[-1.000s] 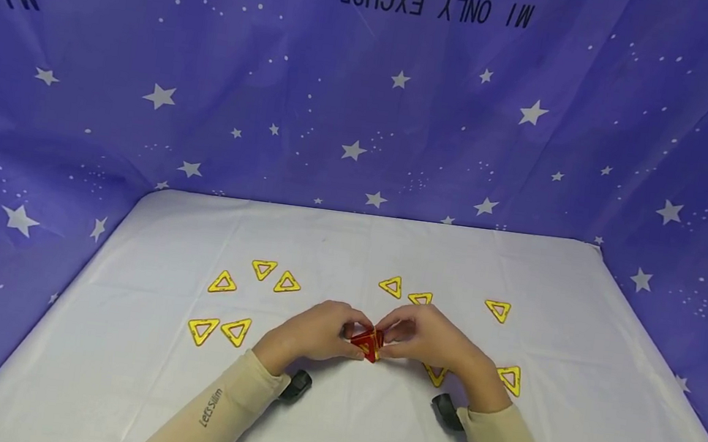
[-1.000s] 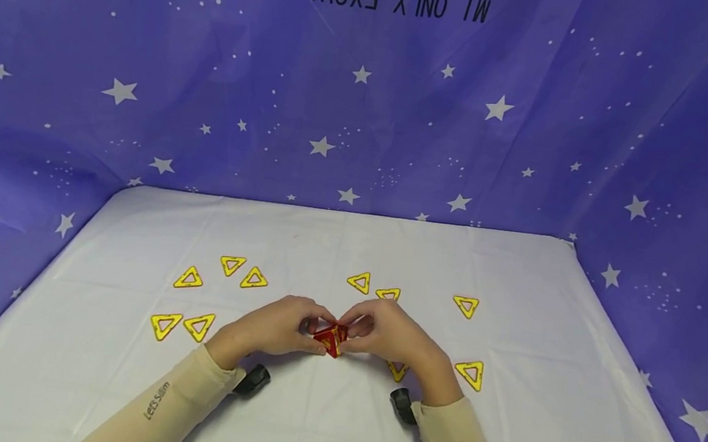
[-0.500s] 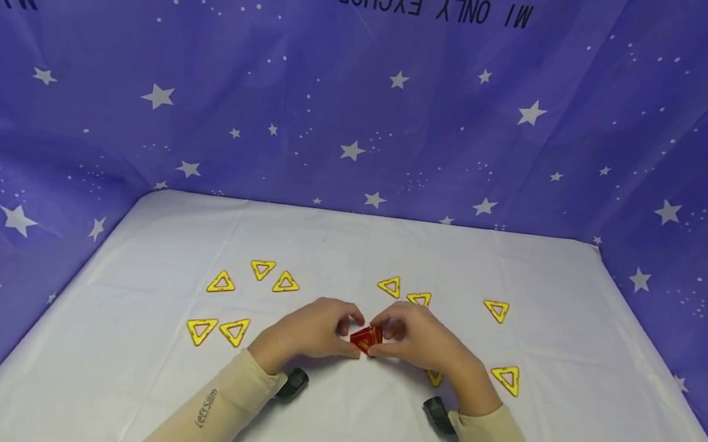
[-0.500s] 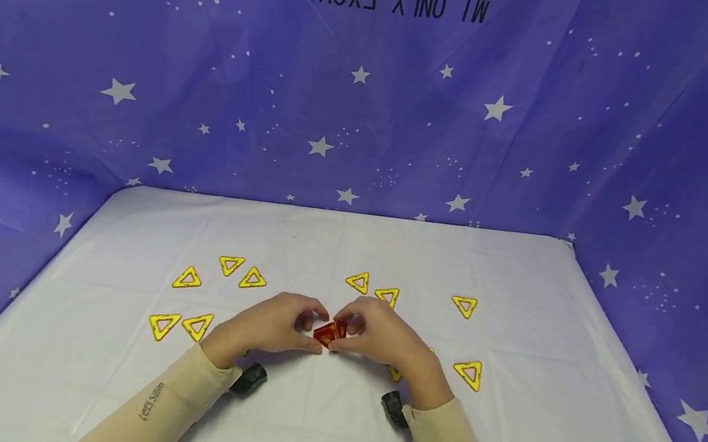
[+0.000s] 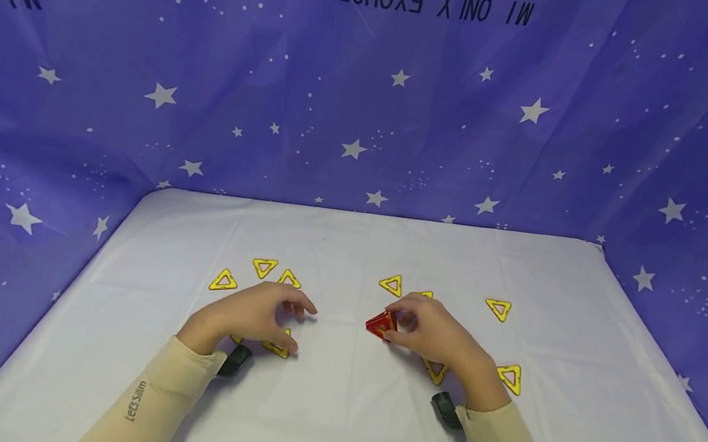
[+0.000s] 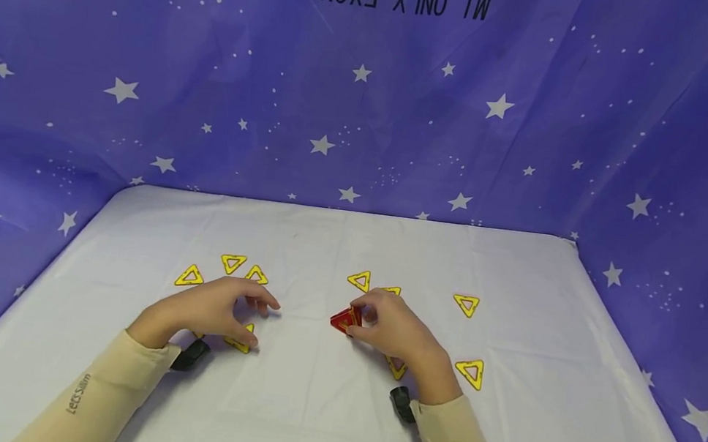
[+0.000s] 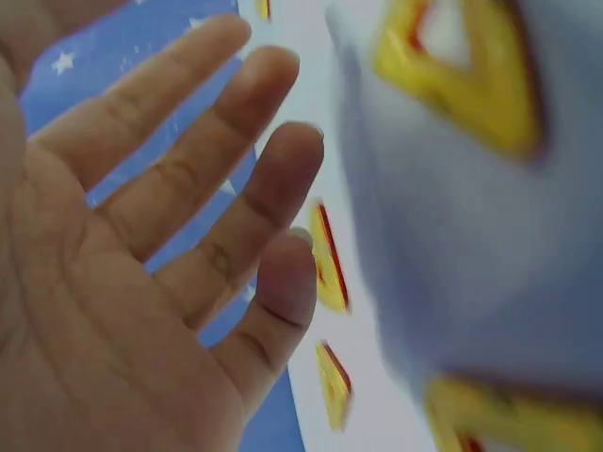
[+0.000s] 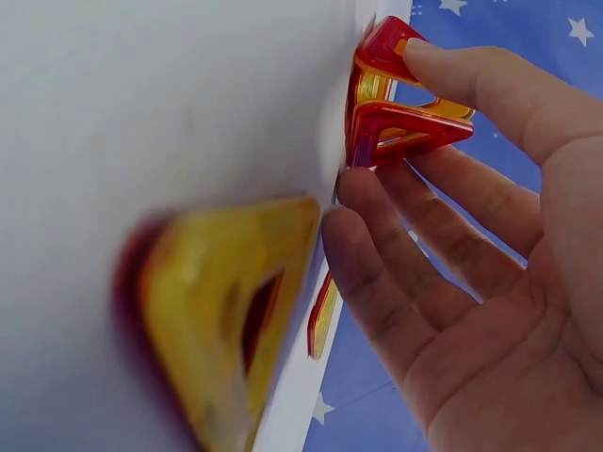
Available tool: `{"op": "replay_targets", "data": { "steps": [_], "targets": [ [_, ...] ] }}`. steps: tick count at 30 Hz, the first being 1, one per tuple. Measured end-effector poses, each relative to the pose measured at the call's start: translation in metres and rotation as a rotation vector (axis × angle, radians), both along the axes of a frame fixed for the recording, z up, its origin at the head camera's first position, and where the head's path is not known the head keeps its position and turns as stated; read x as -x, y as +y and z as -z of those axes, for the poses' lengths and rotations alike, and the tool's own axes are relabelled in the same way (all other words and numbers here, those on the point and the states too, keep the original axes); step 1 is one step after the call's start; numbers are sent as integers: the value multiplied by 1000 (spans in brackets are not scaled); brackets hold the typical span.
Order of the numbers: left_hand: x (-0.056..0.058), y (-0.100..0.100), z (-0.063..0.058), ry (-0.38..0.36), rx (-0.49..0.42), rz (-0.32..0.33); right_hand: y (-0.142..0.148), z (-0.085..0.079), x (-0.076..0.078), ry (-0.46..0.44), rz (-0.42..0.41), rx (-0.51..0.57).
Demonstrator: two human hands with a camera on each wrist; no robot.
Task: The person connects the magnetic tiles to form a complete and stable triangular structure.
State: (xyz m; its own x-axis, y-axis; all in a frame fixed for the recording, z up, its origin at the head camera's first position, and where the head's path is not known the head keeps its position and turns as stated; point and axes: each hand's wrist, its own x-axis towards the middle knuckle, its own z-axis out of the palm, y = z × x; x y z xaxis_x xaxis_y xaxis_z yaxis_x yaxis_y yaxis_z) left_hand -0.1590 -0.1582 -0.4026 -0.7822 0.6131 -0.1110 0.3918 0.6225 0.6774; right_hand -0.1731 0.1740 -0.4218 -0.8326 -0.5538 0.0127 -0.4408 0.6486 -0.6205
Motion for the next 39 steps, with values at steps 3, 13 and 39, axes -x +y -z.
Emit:
{"op": "replay_targets", "data": {
  "steps": [3,13,39],
  "targets": [
    [-1,-12,4,-19,-12,-4,3,0,1,2,18,-8],
    [-3,-28,11,-10,17,10,6,0,-1,-17,31,9],
    [1,0,15,17,-45,-10,62,-18,11,-110,250,39]
  ]
}}
